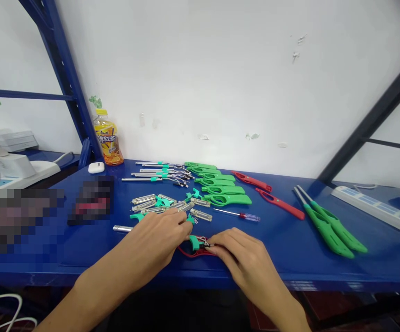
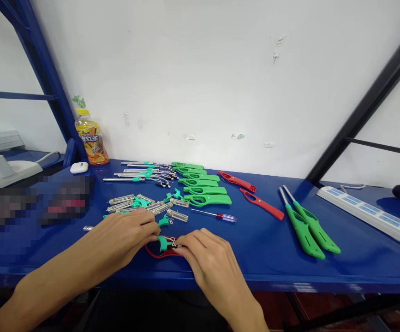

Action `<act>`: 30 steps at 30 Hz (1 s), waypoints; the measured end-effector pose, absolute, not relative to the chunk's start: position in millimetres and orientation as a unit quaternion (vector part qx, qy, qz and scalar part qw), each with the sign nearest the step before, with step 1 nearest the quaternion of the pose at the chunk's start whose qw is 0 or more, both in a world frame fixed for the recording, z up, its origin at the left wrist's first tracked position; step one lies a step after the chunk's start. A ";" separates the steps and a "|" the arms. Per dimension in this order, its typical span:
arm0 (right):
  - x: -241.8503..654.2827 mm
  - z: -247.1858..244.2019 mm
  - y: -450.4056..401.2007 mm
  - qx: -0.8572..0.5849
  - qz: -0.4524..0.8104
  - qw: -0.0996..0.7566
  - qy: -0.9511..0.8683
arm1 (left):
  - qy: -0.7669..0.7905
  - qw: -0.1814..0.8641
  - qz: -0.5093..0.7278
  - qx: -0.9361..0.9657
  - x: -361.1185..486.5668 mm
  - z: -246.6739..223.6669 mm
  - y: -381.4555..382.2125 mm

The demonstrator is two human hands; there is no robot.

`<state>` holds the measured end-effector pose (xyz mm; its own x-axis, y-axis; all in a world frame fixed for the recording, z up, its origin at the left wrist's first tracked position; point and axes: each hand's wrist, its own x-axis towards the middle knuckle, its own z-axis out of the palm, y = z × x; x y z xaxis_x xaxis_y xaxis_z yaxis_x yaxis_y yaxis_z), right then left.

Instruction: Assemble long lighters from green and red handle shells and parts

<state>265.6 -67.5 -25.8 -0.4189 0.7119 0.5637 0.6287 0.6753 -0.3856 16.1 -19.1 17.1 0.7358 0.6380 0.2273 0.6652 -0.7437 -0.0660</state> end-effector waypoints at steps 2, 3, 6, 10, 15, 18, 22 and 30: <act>265.4 -26.0 -66.4 -0.401 0.059 0.361 -0.840 | -0.350 0.071 -0.091 -0.929 16.5 19.3 -20.5; 265.3 -26.1 -65.9 -0.402 0.060 0.360 -0.840 | -0.351 0.069 -0.090 -0.930 16.7 20.3 -20.9; 265.1 -26.3 -65.4 -0.402 0.057 0.361 -0.840 | -0.356 0.048 -0.091 -0.929 16.1 20.6 -19.5; 265.0 -26.3 -66.4 -0.409 0.051 0.359 -0.837 | -0.360 0.014 -0.095 -0.928 13.5 17.4 -15.1; 265.6 -26.7 -67.5 -0.413 0.050 0.361 -0.835 | -0.356 0.009 -0.103 -0.929 13.5 17.5 -13.6; 265.8 -26.4 -67.8 -0.414 0.048 0.360 -0.835 | -0.355 0.010 -0.102 -0.929 14.6 17.7 -13.4; 265.8 -25.4 -67.8 -0.410 0.042 0.362 -0.836 | -0.350 0.017 -0.103 -0.931 15.4 16.6 -12.8; 266.1 -26.8 -67.5 -0.414 0.052 0.360 -0.834 | -0.362 0.020 -0.074 -0.929 17.4 21.3 -14.2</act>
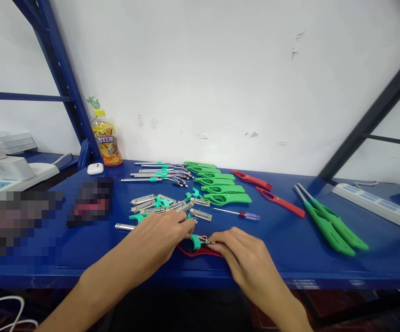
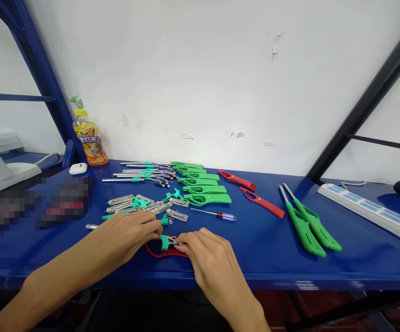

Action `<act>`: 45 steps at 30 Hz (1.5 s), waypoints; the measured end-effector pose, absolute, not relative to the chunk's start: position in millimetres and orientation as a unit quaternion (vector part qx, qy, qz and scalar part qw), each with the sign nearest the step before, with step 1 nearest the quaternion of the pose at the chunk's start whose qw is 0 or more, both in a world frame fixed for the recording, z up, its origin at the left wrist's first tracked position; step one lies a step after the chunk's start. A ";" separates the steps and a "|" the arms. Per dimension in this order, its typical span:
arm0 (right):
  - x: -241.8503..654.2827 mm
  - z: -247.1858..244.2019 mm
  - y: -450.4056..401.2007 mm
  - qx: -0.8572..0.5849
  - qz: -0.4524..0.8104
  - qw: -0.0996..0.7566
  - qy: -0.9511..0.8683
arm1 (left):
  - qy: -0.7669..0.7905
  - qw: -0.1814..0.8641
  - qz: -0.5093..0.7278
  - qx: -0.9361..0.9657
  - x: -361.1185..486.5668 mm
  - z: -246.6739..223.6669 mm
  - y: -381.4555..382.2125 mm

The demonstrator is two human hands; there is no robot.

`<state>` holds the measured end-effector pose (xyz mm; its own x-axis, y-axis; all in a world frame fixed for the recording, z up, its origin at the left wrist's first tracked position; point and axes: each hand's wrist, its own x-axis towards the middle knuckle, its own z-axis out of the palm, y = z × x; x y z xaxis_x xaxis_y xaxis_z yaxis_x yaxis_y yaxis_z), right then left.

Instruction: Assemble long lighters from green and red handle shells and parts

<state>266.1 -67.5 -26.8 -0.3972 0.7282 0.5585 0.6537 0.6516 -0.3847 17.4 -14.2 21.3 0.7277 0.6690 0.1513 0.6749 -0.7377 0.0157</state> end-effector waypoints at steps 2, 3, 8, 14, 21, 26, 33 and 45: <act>265.9 -27.1 -67.4 -0.420 0.054 0.361 -0.831 | -0.367 0.017 -0.056 -0.928 18.4 22.7 -13.7; 265.8 -27.1 -67.2 -0.422 0.055 0.360 -0.830 | -0.368 0.017 -0.052 -0.928 18.7 22.9 -13.3; 265.2 -25.5 -66.8 -0.424 0.052 0.361 -0.829 | -0.365 0.021 -0.061 -0.929 18.3 21.2 -12.4; 264.8 -23.8 -67.2 -0.429 0.063 0.355 -0.828 | -0.367 0.018 -0.059 -0.928 20.4 24.8 -16.1; 262.9 -19.2 -69.3 -0.429 0.089 0.356 -0.825 | -0.381 0.018 -0.054 -0.923 22.0 27.5 -17.3; 263.0 -19.4 -70.2 -0.436 0.098 0.355 -0.821 | -0.377 0.034 -0.053 -0.924 22.0 26.2 -18.0; 262.9 -21.7 -68.2 -0.437 0.111 0.367 -0.814 | -0.387 0.015 -0.057 -0.920 25.1 29.8 -25.3; 262.8 -19.7 -69.6 -0.452 0.108 0.351 -0.813 | -0.382 -0.018 -0.080 -0.921 22.4 32.1 -25.1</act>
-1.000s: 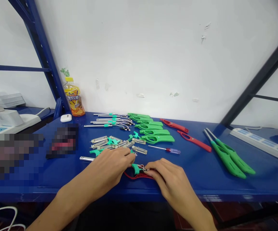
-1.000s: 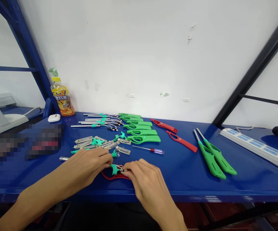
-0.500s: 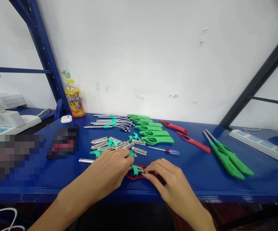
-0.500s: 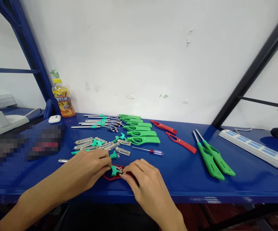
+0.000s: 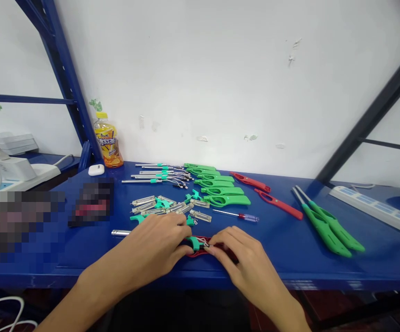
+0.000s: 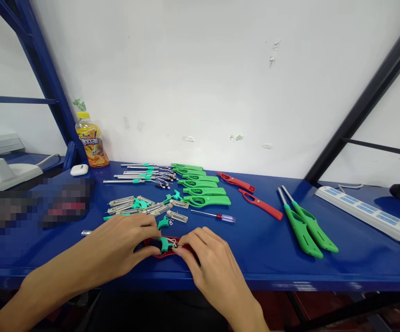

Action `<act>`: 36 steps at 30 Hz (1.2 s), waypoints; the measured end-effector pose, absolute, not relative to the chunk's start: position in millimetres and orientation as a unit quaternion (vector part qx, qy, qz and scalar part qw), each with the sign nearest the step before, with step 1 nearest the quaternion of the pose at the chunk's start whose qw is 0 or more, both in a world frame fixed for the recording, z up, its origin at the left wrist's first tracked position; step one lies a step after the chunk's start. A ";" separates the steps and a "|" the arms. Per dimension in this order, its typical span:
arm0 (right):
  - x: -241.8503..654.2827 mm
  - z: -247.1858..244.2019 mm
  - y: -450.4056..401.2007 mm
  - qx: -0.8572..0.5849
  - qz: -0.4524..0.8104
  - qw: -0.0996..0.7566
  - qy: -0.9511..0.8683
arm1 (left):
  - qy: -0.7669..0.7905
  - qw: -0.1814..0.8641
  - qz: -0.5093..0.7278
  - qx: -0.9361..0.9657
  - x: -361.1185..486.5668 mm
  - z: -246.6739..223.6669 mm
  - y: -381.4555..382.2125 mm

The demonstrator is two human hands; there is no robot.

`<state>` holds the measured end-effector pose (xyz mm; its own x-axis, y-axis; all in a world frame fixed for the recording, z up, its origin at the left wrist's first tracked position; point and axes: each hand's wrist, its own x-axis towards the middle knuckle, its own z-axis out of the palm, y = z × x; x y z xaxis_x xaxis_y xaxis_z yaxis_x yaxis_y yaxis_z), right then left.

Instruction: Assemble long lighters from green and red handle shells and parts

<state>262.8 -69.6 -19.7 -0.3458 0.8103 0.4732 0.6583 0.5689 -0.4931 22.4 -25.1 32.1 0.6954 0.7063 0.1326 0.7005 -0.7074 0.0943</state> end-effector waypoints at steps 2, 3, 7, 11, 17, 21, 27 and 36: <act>263.2 -20.4 -69.0 -0.448 0.106 0.348 -0.817 | 0.379 0.014 0.073 0.922 23.8 32.9 -25.3; 263.4 -20.9 -68.8 -0.445 0.104 0.348 -0.818 | 0.380 0.010 0.068 0.923 24.7 33.2 -25.7; 264.0 -22.7 -69.0 -0.437 0.095 0.347 -0.824 | 0.380 -0.005 0.061 0.923 27.5 33.7 -28.2; 264.0 -23.1 -69.1 -0.427 0.084 0.345 -0.832 | 0.374 -0.017 0.072 0.924 28.2 33.0 -30.4; 262.6 -22.1 -68.3 -0.425 0.073 0.337 -0.837 | 0.362 0.003 0.073 0.929 28.3 29.5 -31.6; 263.4 -22.0 -68.8 -0.426 0.081 0.335 -0.836 | 0.367 0.023 0.082 0.926 27.8 28.7 -31.6; 265.2 -23.3 -68.3 -0.425 0.095 0.335 -0.836 | 0.363 0.063 0.091 0.925 27.1 29.5 -32.6; 264.6 -21.9 -69.0 -0.443 0.108 0.328 -0.827 | 0.380 0.123 0.101 0.911 26.4 27.8 -31.9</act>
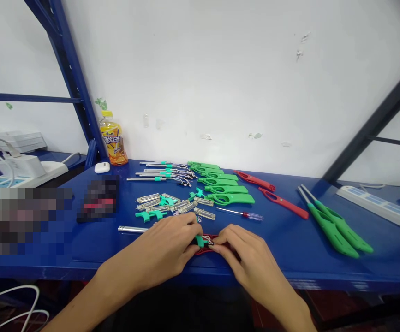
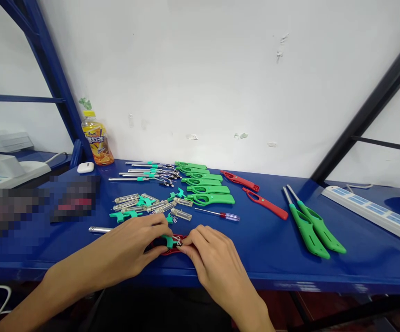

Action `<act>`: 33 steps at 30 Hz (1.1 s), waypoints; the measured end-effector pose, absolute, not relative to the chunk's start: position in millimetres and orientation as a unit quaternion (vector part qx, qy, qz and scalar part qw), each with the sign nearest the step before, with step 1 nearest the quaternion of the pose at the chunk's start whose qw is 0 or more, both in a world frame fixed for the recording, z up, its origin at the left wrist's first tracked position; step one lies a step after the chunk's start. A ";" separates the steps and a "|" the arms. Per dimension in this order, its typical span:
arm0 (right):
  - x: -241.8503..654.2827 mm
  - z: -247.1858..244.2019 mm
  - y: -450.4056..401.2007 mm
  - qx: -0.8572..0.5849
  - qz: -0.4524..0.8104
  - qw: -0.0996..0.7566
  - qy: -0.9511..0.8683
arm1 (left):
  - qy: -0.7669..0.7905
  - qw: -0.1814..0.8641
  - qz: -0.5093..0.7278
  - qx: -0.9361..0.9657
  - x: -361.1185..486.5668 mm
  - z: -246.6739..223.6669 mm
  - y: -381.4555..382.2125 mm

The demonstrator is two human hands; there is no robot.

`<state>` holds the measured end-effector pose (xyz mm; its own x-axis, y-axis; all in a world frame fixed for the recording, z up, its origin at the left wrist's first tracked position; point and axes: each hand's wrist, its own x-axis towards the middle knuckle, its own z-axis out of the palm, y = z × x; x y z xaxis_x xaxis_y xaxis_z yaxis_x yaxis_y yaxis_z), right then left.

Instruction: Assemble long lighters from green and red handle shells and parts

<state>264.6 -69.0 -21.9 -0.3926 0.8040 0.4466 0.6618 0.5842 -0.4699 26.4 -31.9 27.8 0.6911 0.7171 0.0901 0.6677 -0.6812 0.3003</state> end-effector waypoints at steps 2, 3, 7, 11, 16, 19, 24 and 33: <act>264.0 -21.6 -68.8 -0.446 0.107 0.328 -0.826 | 0.382 0.129 0.104 0.909 26.6 28.3 -31.7; 263.7 -21.5 -68.8 -0.448 0.105 0.327 -0.826 | 0.384 0.134 0.104 0.908 26.8 28.9 -31.9; 262.8 -21.6 -68.8 -0.449 0.097 0.326 -0.826 | 0.389 0.144 0.105 0.904 27.6 32.3 -33.5; 263.0 -22.5 -68.6 -0.445 0.093 0.332 -0.827 | 0.386 0.143 0.118 0.904 27.3 33.0 -34.3; 260.9 -22.5 -67.3 -0.438 0.069 0.332 -0.833 | 0.378 0.140 0.127 0.906 26.4 31.2 -33.3; 258.8 -20.8 -66.9 -0.441 0.040 0.321 -0.837 | 0.376 0.134 0.133 0.907 26.2 31.1 -33.2; 256.7 -18.6 -66.8 -0.442 0.066 0.328 -0.833 | 0.381 0.136 0.128 0.906 26.3 31.5 -35.2; 252.9 -22.3 -67.6 -0.467 0.119 0.361 -0.798 | 0.387 0.138 0.131 0.902 27.5 34.4 -32.6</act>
<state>252.9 -67.6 -22.3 -0.3019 0.8318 0.4658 0.6604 0.5349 -0.5270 27.5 -32.6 34.4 0.6660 0.7346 0.1294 0.6626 -0.6623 0.3496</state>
